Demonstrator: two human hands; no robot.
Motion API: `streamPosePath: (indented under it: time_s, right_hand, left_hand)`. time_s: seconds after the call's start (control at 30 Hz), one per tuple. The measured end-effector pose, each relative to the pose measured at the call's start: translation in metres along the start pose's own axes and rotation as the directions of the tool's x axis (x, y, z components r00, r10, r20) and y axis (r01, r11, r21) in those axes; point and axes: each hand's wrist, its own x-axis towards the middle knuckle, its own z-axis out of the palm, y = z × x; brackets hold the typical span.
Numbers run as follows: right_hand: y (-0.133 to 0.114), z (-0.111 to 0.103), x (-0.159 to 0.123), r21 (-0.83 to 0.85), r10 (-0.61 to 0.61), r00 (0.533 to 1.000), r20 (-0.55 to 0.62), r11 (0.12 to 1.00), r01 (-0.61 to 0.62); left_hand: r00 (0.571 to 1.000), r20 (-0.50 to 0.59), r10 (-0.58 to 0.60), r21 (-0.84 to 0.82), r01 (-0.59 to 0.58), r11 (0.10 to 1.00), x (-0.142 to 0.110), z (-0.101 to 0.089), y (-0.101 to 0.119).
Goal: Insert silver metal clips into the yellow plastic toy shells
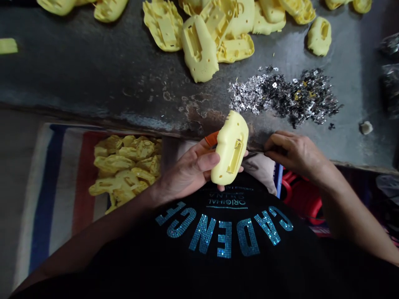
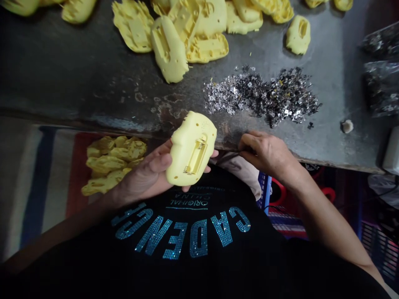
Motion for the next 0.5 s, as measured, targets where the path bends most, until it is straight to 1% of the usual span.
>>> streamPosePath:
  time_s: [0.07, 0.17, 0.2, 0.23, 0.27, 0.3, 0.33, 0.37, 0.4, 0.43, 0.47, 0.5]
  right_hand:
    - [-0.002, 0.005, -0.009, -0.05, 0.027, 0.999, -0.038, 0.998, -0.029]
    - [-0.009, 0.016, -0.022, -0.17, 0.056, 0.986, -0.157, 0.982, -0.083]
    - [-0.012, 0.019, -0.026, -0.18, 0.06, 0.977, -0.204, 0.979, -0.097]
    - [-0.016, 0.021, -0.028, -0.144, 0.062, 0.967, -0.246, 0.984, -0.1]
    - [-0.021, 0.022, -0.03, -0.054, 0.071, 0.956, -0.286, 0.994, -0.09]
    - [-0.026, 0.022, -0.03, 0.087, 0.093, 0.943, -0.319, 0.994, -0.068]
    - [-0.031, 0.021, -0.028, 0.253, 0.125, 0.933, -0.337, 0.967, -0.038]
    - [-0.035, 0.02, -0.025, 0.411, 0.16, 0.925, -0.343, 0.912, -0.005]
    - [-0.04, 0.018, -0.021, 0.532, 0.189, 0.921, -0.342, 0.846, 0.024]
    - [-0.043, 0.017, -0.016, 0.606, 0.204, 0.918, -0.34, 0.794, 0.048]
    - [-0.046, 0.016, -0.01, 0.637, 0.198, 0.918, -0.343, 0.768, 0.072]
    - [-0.048, 0.015, -0.004, 0.639, 0.174, 0.92, -0.351, 0.762, 0.1]
  left_hand:
    - [1.0, 0.019, -0.025, -0.017, 0.025, 1.0, 0.001, 0.0, 0.0]
    - [0.995, 0.083, -0.054, -0.051, 0.058, 0.997, 0.005, 0.0, -0.001]
    - [0.992, 0.107, -0.059, -0.061, 0.066, 0.996, 0.007, 0.0, -0.002]
    - [0.989, 0.133, -0.065, -0.069, 0.075, 0.995, 0.009, -0.001, -0.003]
    - [0.985, 0.158, -0.073, -0.078, 0.086, 0.993, 0.011, -0.001, -0.005]
    - [0.98, 0.182, -0.083, -0.087, 0.1, 0.991, 0.012, -0.001, -0.006]
    - [0.974, 0.205, -0.093, -0.094, 0.114, 0.989, 0.014, -0.001, -0.008]
    - [0.968, 0.228, -0.102, -0.098, 0.127, 0.987, 0.015, -0.001, -0.01]
    - [0.963, 0.246, -0.108, -0.099, 0.136, 0.986, 0.015, 0.0, -0.011]
    - [0.96, 0.257, -0.112, -0.099, 0.141, 0.985, 0.015, 0.001, -0.012]
    - [0.959, 0.262, -0.109, -0.103, 0.14, 0.985, 0.014, 0.003, -0.013]
    - [0.959, 0.264, -0.103, -0.108, 0.135, 0.985, 0.014, 0.004, -0.014]
